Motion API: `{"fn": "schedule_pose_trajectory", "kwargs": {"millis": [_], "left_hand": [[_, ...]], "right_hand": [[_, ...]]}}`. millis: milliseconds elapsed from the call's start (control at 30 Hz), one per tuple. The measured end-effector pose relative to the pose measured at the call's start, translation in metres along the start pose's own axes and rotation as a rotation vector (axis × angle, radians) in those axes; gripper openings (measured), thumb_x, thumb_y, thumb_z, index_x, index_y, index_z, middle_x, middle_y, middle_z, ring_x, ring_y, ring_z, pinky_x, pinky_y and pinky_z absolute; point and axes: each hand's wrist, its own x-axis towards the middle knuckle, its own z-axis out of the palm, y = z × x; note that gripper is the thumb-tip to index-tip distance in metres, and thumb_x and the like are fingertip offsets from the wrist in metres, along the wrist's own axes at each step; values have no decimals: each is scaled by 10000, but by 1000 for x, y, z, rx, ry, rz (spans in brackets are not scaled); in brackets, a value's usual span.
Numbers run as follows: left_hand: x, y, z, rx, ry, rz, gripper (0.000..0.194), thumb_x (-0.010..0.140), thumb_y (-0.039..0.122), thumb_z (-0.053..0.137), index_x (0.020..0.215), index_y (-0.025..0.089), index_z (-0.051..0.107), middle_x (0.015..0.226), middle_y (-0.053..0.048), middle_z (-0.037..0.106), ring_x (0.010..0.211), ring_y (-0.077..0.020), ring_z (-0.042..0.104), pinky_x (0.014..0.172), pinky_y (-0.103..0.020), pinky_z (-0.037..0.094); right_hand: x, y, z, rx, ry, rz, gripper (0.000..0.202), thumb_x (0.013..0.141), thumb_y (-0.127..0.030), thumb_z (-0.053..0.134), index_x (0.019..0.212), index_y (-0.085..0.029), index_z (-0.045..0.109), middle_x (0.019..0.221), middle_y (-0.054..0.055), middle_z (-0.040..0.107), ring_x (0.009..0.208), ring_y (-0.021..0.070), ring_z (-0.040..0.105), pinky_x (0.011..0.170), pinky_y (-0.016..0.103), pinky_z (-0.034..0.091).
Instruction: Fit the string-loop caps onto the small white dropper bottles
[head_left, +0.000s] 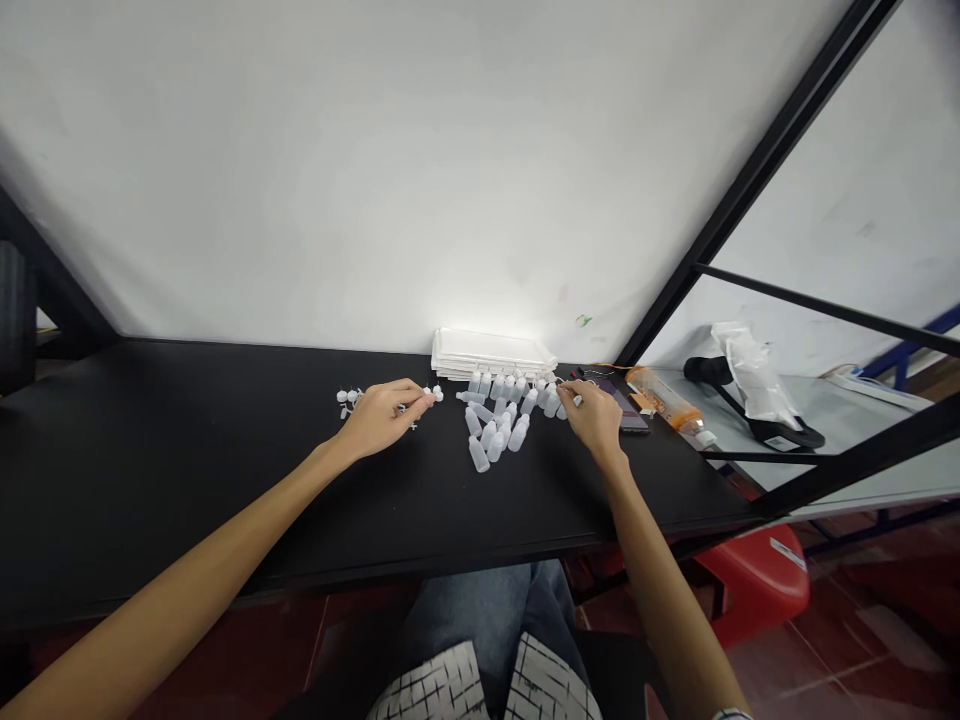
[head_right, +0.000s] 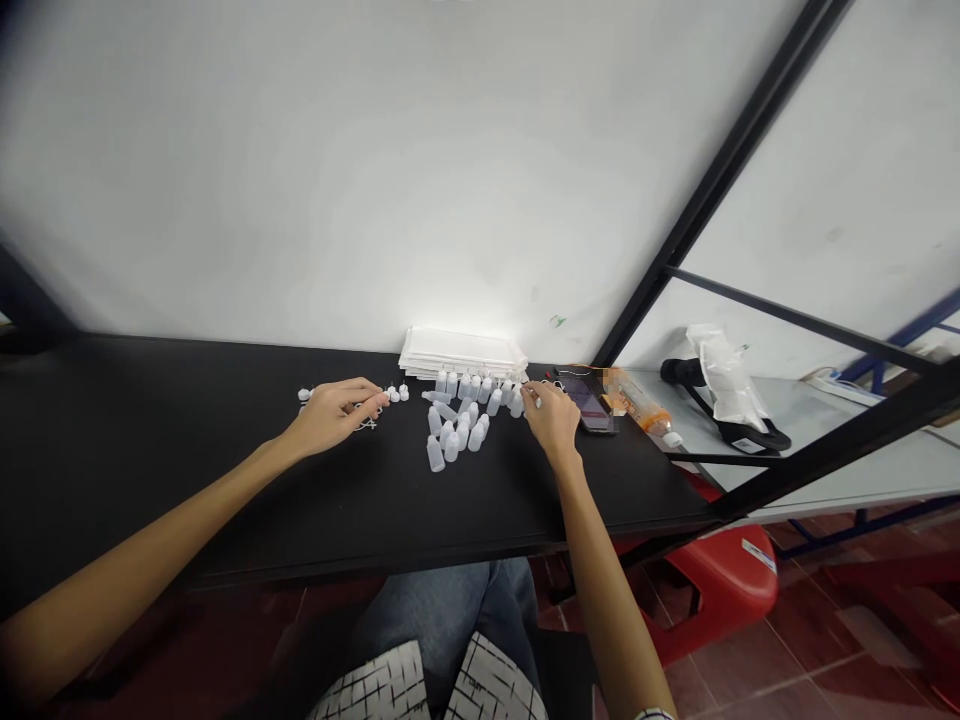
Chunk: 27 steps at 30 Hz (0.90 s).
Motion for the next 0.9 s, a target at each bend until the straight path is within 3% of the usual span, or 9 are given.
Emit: {"fn": "schedule_pose_trajectory", "kwargs": {"millis": [333, 900], "left_hand": [[0, 2, -1, 4, -8, -18, 409, 941, 421, 462, 750, 156, 708, 818, -53, 686, 643, -123, 594, 525, -212, 453], [0, 2, -1, 23, 1, 13, 424, 947, 423, 455, 735, 156, 707, 802, -55, 686, 618, -116, 584, 517, -210, 448]], "right_hand": [[-2, 4, 1, -62, -13, -23, 222, 903, -284, 548, 941, -204, 751, 961, 54, 743, 843, 194, 639, 602, 247, 316], [-5, 0, -2, -172, 38, 35, 270, 881, -350, 540, 967, -189, 739, 819, 65, 707, 700, 169, 587, 549, 267, 210]]}}
